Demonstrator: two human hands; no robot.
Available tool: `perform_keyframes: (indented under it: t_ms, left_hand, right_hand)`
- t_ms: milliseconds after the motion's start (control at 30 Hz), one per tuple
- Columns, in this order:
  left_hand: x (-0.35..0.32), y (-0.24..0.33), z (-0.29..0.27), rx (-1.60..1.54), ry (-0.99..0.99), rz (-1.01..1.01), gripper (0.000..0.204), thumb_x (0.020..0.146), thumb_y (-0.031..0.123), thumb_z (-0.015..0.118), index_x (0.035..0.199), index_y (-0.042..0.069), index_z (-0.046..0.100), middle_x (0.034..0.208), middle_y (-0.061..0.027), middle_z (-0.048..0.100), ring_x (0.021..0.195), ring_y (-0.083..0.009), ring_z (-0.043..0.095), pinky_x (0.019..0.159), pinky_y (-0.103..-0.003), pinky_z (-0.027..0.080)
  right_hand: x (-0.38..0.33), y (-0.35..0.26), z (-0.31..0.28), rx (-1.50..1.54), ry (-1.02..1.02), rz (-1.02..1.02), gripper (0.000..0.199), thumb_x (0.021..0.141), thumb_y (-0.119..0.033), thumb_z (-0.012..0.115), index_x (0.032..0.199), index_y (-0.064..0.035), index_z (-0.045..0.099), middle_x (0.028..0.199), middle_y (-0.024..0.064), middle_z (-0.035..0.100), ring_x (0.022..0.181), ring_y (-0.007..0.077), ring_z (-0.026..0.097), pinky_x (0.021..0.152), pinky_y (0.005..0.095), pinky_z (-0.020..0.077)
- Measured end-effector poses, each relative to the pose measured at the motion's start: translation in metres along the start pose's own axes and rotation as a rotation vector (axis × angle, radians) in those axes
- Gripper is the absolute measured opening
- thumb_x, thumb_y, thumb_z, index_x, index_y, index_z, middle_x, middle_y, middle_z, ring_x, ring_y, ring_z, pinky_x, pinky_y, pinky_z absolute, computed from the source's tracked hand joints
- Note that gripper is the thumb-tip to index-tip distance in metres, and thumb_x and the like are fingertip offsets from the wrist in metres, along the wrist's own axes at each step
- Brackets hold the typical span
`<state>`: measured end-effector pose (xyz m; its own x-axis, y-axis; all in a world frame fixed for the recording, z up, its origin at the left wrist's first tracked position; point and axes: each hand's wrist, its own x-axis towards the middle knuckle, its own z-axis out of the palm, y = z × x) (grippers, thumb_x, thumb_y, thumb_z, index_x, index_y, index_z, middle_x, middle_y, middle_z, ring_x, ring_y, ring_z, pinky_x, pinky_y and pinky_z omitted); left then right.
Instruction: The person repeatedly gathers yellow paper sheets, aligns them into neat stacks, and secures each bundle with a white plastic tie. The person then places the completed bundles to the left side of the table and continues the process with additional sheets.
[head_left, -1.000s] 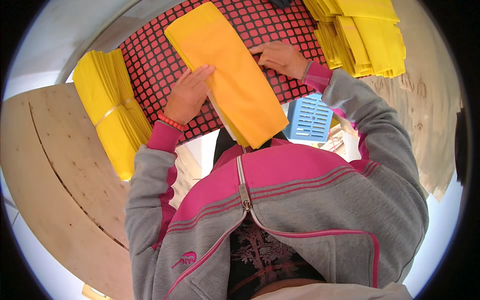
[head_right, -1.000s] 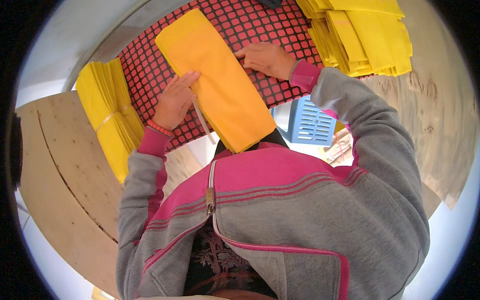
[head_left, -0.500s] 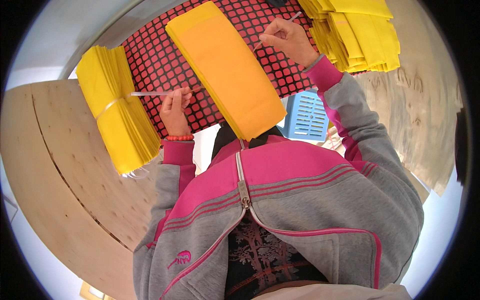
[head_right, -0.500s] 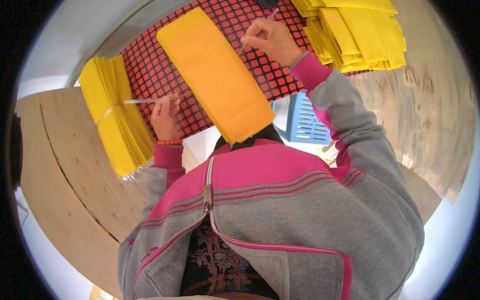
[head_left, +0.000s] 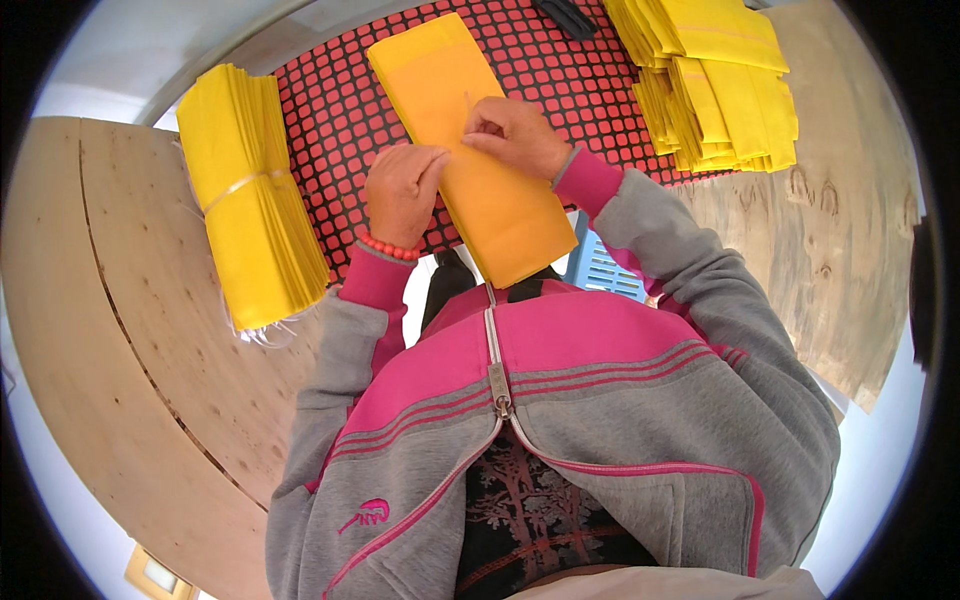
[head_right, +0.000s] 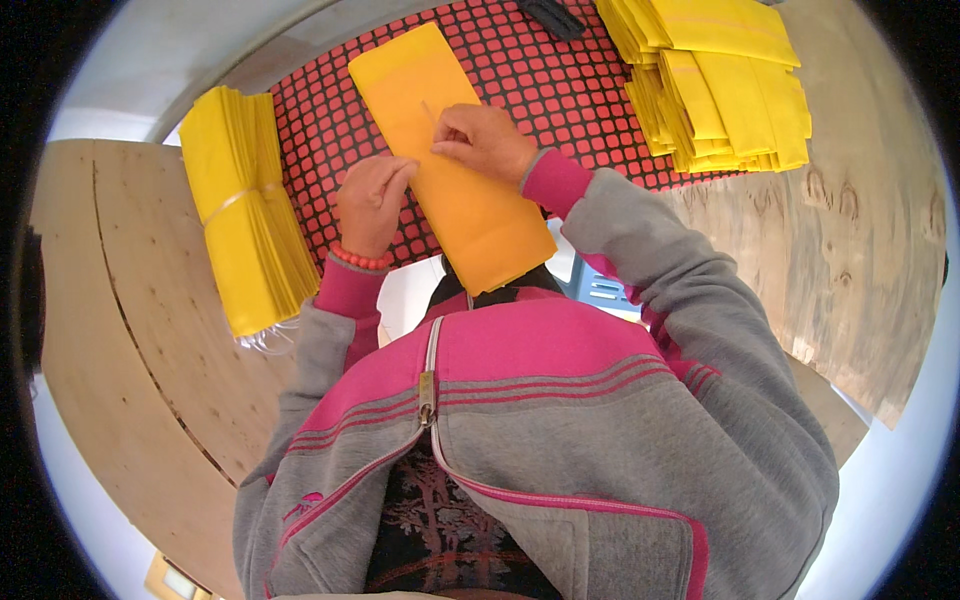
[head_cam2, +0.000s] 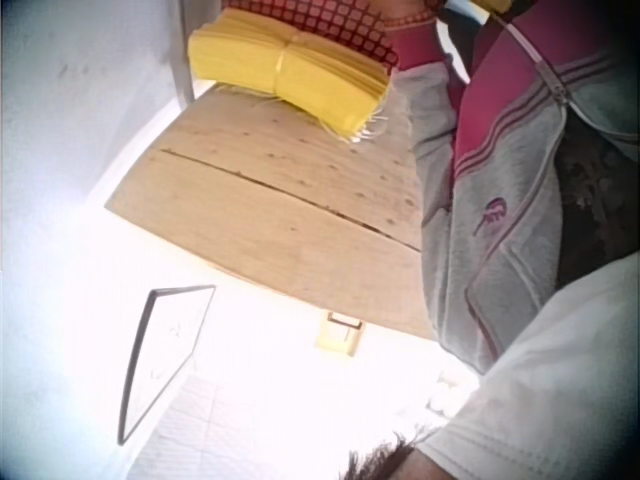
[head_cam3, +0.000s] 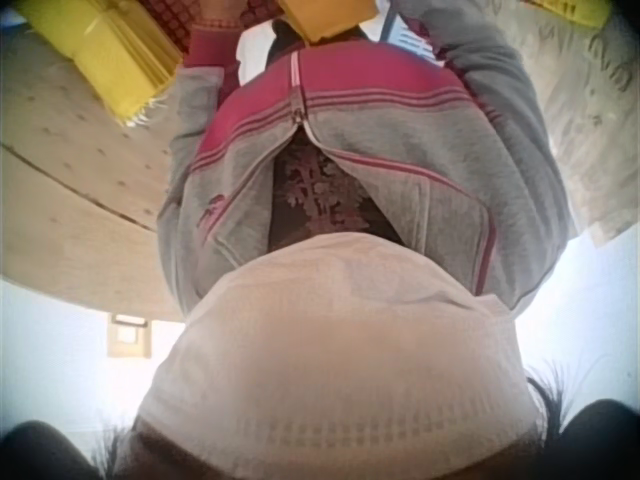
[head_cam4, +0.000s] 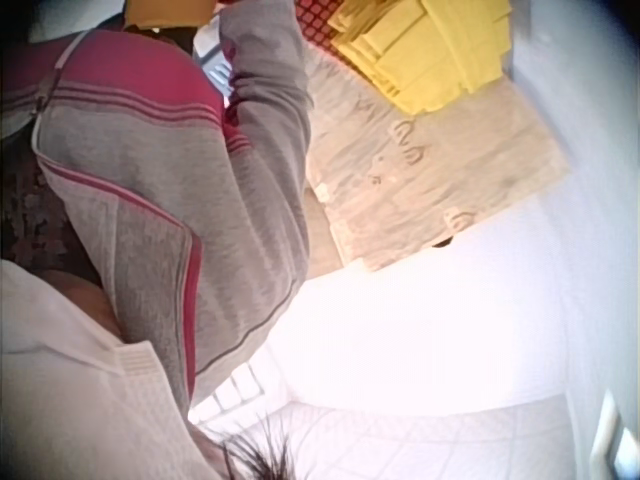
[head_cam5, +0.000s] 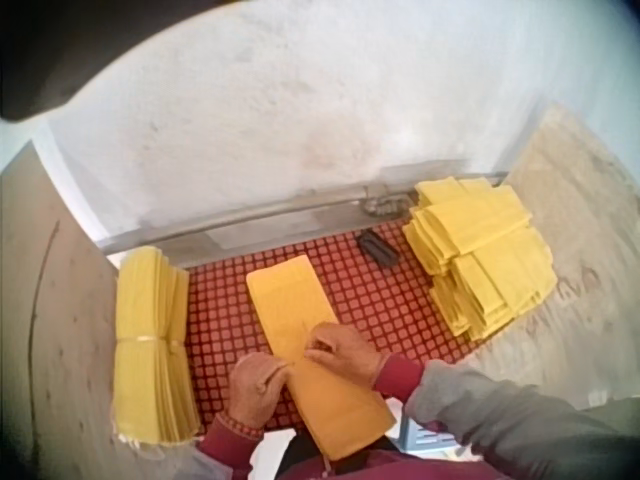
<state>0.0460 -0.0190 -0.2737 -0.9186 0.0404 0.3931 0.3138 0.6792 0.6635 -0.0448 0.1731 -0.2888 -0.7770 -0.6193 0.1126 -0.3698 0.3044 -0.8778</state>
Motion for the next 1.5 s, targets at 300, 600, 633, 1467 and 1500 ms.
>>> perform_keyframes:
  t_ms: [300,600,633,1467,1500]
  left_hand:
    - [0.036,0.002,0.012,0.007,-0.282,-0.328,0.024,0.092,0.027,0.055,0.088,0.007,0.068,0.077,-0.0136,0.066,0.074,-0.0317,0.064,0.064,-0.04,0.049]
    - [0.026,0.019,0.027,-0.183,-0.056,-0.335,0.021,0.091,0.022,0.054,0.085,0.005,0.065,0.08,-0.0147,0.065,0.077,-0.0334,0.063,0.065,-0.04,0.048]
    - [0.028,0.017,0.03,-0.209,-0.055,-0.342,0.021,0.09,0.021,0.054,0.084,0.004,0.065,0.079,-0.0148,0.064,0.077,-0.0339,0.063,0.065,-0.041,0.048]
    - [0.018,-0.045,0.06,-0.796,-0.233,-0.465,0.017,0.092,0.003,0.056,0.104,0.002,0.068,0.086,0.0038,0.064,0.073,-0.0037,0.054,0.064,-0.02,0.044]
    - [0.019,-0.046,0.058,-0.771,-0.243,-0.471,0.017,0.092,0.003,0.056,0.103,0.002,0.069,0.086,0.0037,0.064,0.074,-0.0037,0.054,0.065,-0.02,0.044]
  right_hand:
    - [-0.003,0.01,0.018,0.084,0.085,0.183,0.015,0.084,-0.016,0.067,0.085,-0.0018,0.062,0.074,0.0076,0.065,0.067,0.0142,0.062,0.06,0.0286,0.0486]
    - [-0.019,0.022,0.036,0.264,0.23,0.255,0.011,0.089,-0.008,0.064,0.092,0.002,0.059,0.085,0.0053,0.065,0.077,0.0091,0.065,0.069,0.0219,0.0528]
    - [-0.02,0.022,0.038,0.256,0.245,0.254,0.011,0.09,-0.008,0.064,0.093,0.0019,0.059,0.085,0.0051,0.065,0.077,0.0091,0.064,0.069,0.0219,0.0529]
    - [0.027,-0.047,0.004,-0.575,-0.047,-0.08,0.014,0.081,-0.02,0.058,0.084,-0.0058,0.058,0.079,0.0125,0.062,0.081,0.0337,0.063,0.068,0.0468,0.0481]
    - [0.031,-0.047,0.004,-0.579,-0.062,-0.071,0.015,0.08,-0.021,0.059,0.083,-0.0059,0.059,0.079,0.0124,0.063,0.081,0.0333,0.063,0.068,0.0462,0.0483]
